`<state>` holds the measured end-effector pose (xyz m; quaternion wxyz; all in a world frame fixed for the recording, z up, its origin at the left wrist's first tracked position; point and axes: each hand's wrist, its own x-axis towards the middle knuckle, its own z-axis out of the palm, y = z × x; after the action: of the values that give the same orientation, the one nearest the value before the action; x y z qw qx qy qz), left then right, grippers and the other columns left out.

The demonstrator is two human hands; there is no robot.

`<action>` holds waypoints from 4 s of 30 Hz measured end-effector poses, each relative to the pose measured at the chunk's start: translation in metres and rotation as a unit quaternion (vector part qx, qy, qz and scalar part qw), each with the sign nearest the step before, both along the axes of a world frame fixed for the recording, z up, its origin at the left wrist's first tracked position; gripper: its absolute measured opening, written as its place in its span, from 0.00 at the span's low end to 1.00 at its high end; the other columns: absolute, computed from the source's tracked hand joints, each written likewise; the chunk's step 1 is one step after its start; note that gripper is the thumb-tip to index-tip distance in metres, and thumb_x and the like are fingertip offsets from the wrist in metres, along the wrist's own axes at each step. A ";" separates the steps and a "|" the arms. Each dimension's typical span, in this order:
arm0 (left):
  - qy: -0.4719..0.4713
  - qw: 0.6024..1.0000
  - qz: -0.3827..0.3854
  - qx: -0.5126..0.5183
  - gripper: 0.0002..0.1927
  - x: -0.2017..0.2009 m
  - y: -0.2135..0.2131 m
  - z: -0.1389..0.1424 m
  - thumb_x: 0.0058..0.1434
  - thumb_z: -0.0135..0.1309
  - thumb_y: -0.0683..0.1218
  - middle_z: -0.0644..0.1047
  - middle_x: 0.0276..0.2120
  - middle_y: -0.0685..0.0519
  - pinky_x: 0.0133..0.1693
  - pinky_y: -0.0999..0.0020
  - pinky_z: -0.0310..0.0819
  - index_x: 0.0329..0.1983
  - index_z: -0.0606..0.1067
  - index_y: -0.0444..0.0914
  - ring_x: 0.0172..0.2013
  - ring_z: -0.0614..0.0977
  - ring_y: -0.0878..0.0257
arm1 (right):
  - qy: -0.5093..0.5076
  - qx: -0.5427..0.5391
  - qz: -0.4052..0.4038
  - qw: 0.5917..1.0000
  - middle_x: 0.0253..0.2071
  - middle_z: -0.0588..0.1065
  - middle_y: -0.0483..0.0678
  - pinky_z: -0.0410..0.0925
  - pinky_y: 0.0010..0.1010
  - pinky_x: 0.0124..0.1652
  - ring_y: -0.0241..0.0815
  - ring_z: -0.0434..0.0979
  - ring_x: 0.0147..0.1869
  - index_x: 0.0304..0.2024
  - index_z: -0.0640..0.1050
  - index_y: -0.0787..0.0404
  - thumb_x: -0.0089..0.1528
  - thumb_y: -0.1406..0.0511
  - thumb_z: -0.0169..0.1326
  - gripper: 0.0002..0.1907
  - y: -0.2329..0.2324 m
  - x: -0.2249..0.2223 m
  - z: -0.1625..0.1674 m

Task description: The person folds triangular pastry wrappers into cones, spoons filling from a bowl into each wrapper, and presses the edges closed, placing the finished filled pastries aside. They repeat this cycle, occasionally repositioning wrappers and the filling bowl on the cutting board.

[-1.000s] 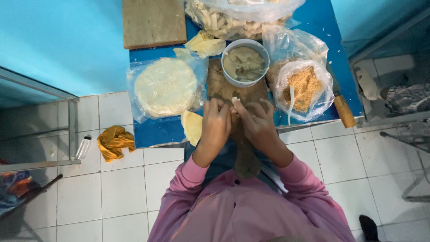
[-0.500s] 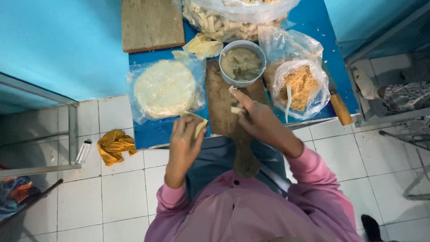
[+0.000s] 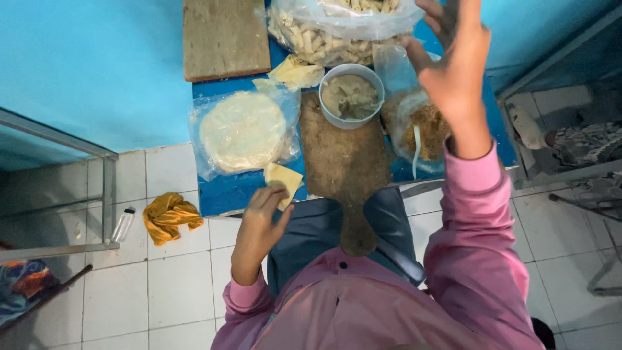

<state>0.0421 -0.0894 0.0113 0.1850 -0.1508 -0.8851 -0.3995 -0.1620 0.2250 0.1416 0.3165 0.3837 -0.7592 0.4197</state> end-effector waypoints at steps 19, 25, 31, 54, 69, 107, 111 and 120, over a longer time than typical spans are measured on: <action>-0.077 0.993 -0.092 0.025 0.08 -0.012 -0.036 -0.002 0.55 0.61 0.36 0.81 0.50 0.48 0.43 0.64 0.79 0.39 0.79 0.32 0.47 0.84 0.50 | -0.202 0.042 0.031 0.978 0.54 0.80 0.51 0.73 0.36 0.56 0.51 0.82 0.59 0.54 0.76 0.60 0.63 0.72 0.62 0.17 -0.049 0.129 -0.086; -0.042 0.995 -0.085 0.002 0.12 -0.015 -0.027 0.001 0.52 0.65 0.38 0.80 0.45 0.47 0.45 0.60 0.77 0.39 0.78 0.32 0.46 0.82 0.49 | -0.220 0.056 0.063 0.972 0.46 0.81 0.48 0.72 0.37 0.52 0.50 0.82 0.53 0.56 0.76 0.59 0.62 0.69 0.61 0.19 -0.064 0.135 -0.093; -0.045 0.996 -0.076 -0.030 0.13 -0.011 -0.022 0.010 0.51 0.65 0.38 0.79 0.45 0.46 0.46 0.59 0.76 0.39 0.77 0.32 0.47 0.81 0.47 | -0.202 0.056 0.102 0.972 0.44 0.81 0.46 0.69 0.40 0.55 0.49 0.81 0.51 0.56 0.76 0.58 0.62 0.69 0.61 0.19 -0.070 0.136 -0.102; -0.039 0.998 0.039 0.034 0.02 -0.030 -0.026 -0.001 0.65 0.53 0.36 0.77 0.35 0.41 0.34 0.59 0.71 0.39 0.75 0.31 0.34 0.80 0.45 | -0.085 0.231 0.190 0.950 0.36 0.78 0.46 0.65 0.43 0.50 0.50 0.75 0.52 0.63 0.73 0.61 0.57 0.67 0.62 0.30 -0.108 0.136 -0.127; 0.051 0.940 0.162 0.295 0.06 -0.054 -0.017 0.013 0.75 0.51 0.42 0.75 0.31 0.57 0.32 0.77 0.69 0.42 0.74 0.34 0.29 0.75 0.73 | -0.205 0.088 0.158 0.962 0.57 0.80 0.51 0.73 0.35 0.59 0.45 0.80 0.62 0.59 0.75 0.54 0.63 0.69 0.62 0.22 -0.096 0.136 -0.132; 0.139 0.801 0.141 0.565 0.11 -0.030 -0.007 -0.017 0.70 0.52 0.34 0.70 0.46 0.52 0.48 0.75 0.72 0.51 0.67 0.37 0.46 0.74 0.67 | -0.337 -0.244 0.109 0.903 0.53 0.73 0.52 0.79 0.30 0.39 0.41 0.83 0.42 0.62 0.69 0.66 0.68 0.80 0.51 0.20 -0.084 0.121 -0.145; 0.177 0.834 0.173 0.493 0.12 -0.027 0.001 -0.023 0.72 0.52 0.33 0.70 0.47 0.52 0.48 0.76 0.68 0.53 0.67 0.36 0.45 0.71 0.68 | -0.418 -0.236 0.205 0.853 0.51 0.73 0.54 0.80 0.33 0.46 0.42 0.82 0.47 0.66 0.70 0.65 0.70 0.79 0.52 0.22 -0.102 0.111 -0.142; 0.027 0.964 0.001 0.263 0.18 -0.027 0.042 -0.003 0.66 0.57 0.32 0.79 0.43 0.49 0.43 0.73 0.79 0.58 0.72 0.34 0.43 0.83 0.66 | -0.239 -0.051 0.108 0.964 0.61 0.75 0.56 0.75 0.22 0.40 0.34 0.81 0.45 0.69 0.63 0.58 0.60 0.74 0.65 0.39 -0.068 0.124 -0.107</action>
<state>0.0155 -0.0473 0.0086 0.2421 -0.1066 -0.7436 -0.6140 -0.0383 0.1575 0.0347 0.0985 0.3350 -0.7444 0.5692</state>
